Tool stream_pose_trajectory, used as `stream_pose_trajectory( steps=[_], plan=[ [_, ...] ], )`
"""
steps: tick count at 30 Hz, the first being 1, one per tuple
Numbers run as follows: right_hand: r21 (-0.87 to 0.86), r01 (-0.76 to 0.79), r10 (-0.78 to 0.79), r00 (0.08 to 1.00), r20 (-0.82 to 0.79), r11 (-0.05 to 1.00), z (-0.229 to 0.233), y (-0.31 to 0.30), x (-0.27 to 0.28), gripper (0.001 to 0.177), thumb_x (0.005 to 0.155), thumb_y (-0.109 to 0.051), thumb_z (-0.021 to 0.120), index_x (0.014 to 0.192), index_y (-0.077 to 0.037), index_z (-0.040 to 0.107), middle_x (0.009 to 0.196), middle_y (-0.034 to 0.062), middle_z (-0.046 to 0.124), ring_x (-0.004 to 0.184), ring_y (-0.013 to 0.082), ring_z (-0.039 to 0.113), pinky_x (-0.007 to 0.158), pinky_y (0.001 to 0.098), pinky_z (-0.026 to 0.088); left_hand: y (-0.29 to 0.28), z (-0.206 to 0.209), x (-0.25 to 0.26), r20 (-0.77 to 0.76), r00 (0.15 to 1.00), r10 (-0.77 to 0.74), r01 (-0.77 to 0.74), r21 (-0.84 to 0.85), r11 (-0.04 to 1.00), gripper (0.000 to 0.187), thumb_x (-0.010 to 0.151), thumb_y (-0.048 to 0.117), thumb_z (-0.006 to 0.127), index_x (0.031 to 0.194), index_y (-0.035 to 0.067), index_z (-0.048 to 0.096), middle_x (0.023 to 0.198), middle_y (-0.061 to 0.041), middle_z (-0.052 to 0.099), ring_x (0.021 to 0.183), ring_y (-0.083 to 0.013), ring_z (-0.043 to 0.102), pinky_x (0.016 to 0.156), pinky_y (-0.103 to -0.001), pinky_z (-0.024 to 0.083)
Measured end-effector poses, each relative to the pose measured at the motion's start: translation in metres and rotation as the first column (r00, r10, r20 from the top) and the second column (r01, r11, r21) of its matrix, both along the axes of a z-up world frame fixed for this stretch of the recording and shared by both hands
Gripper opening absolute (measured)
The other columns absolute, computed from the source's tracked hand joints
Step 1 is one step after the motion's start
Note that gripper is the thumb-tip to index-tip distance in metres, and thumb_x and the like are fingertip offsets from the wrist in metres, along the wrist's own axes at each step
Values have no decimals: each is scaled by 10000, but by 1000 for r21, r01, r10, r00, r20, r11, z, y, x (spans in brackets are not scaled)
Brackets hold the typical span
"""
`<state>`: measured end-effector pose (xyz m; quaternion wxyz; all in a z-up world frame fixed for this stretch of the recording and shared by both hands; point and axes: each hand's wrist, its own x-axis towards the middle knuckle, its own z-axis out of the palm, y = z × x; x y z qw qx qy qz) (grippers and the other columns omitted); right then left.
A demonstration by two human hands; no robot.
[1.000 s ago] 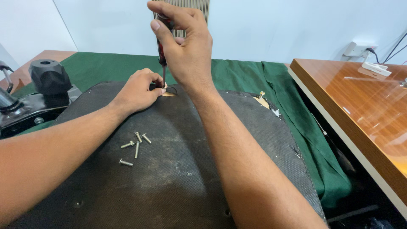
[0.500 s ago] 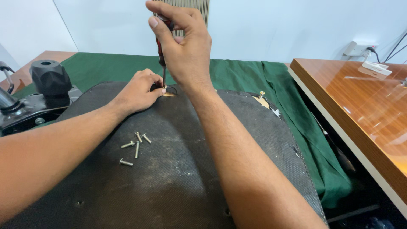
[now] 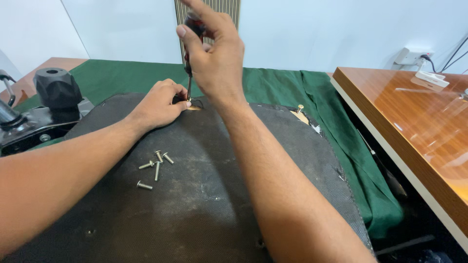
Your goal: The person uses a screwdriver to tighten screws into a black upholstered chair seat. They repeatedly pick up screws from the seat surface and drive them into pre-drilled holes, securing the fabric to the frame.
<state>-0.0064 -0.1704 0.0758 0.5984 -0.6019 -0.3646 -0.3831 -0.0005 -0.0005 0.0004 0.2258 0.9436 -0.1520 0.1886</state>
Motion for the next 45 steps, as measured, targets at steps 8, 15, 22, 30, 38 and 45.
stream_pose_trajectory(
  steps=[8,15,22,30,38,45],
  plan=[
    [139,111,-140,966,219,984,17,-19,6,200,1019,-212,749,1126,-52,694,932,13,750,863,108,724,784,283,597,7,-11,8,82,993,-81,86,-64,994,194,882,194,733,990,33,737,1000,-153,653,1042,-311,620,937,-446,493],
    [48,183,-177,978,-109,982,29,-55,0,288,1016,-276,703,1137,-18,659,838,49,730,662,112,682,571,273,542,14,-15,14,128,984,-124,132,-58,990,173,871,186,746,977,48,748,970,-160,654,1009,-323,628,910,-449,498],
    [-300,306,-398,859,-321,904,32,-99,-26,294,903,-299,783,1026,-49,689,756,52,766,649,95,709,600,265,557,15,-9,9,67,987,-145,151,-85,985,293,864,182,740,1122,47,710,1076,-143,690,1078,-292,656,969,-430,505],
    [-329,316,-456,623,-635,890,5,-113,-47,278,873,-328,743,906,-51,736,680,15,728,582,90,649,556,278,532,16,-8,-15,61,996,-61,66,-78,995,549,816,218,790,1303,20,632,1271,-186,660,1236,-333,602,1068,-445,452],
    [-194,290,-323,511,-796,937,-24,-101,-36,420,897,-357,707,704,15,719,651,70,674,562,148,610,557,327,490,12,-4,-28,-28,999,37,-40,-108,993,492,807,311,802,1245,101,720,1292,-161,690,1246,-312,631,1091,-422,471],
    [-61,154,-137,546,-826,986,-23,-87,-12,401,928,-389,656,779,-19,694,661,71,650,564,153,584,523,328,443,3,2,-21,-50,988,145,-151,-149,977,341,808,357,824,1063,131,816,1192,-126,740,1158,-294,679,1041,-421,501]
  ],
)
